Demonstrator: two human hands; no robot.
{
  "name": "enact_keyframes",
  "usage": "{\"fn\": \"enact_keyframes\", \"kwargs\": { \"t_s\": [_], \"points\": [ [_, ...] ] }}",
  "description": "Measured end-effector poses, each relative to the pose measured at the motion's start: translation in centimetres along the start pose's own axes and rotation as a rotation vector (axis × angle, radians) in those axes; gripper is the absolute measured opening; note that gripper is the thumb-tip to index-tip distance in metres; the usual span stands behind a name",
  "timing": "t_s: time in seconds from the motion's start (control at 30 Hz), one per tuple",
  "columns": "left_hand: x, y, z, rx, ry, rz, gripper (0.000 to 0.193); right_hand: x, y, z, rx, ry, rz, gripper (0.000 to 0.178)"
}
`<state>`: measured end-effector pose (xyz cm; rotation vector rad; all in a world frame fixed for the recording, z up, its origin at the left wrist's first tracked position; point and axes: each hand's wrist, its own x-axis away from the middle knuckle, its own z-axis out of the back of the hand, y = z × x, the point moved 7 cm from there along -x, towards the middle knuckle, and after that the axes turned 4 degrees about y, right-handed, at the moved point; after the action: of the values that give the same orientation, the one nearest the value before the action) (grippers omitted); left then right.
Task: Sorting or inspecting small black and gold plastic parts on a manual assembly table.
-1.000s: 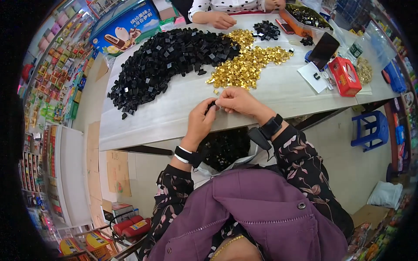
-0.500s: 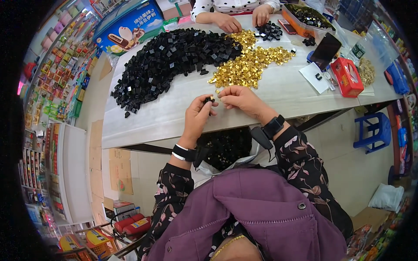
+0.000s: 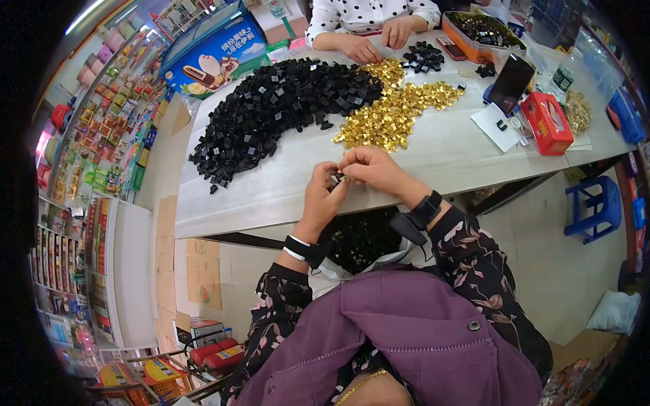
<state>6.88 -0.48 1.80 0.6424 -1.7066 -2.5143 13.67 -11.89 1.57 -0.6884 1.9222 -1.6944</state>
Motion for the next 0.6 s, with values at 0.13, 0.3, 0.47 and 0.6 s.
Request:
{"fn": "enact_keyframes", "kwargs": {
  "t_s": [0.13, 0.3, 0.47, 0.6],
  "points": [
    [0.23, 0.14, -0.12, 0.049, -0.057, -0.038, 0.022, 0.52, 0.28, 0.32, -0.092, 0.045, -0.034, 0.014],
    [0.35, -0.11, -0.66, 0.102, -0.136, 0.016, 0.024, 0.58, 0.63, 0.66, -0.102, 0.031, -0.021, 0.015],
    [0.48, -0.49, -0.55, 0.098, -0.108, 0.051, 0.024, 0.83, 0.34, 0.28, -0.063, 0.030, -0.068, 0.015],
    [0.33, -0.55, -0.40, 0.084, -0.115, 0.046, 0.023, 0.81, -0.04, 0.65, 0.015, 0.064, -0.121, 0.016]
  ]
}}
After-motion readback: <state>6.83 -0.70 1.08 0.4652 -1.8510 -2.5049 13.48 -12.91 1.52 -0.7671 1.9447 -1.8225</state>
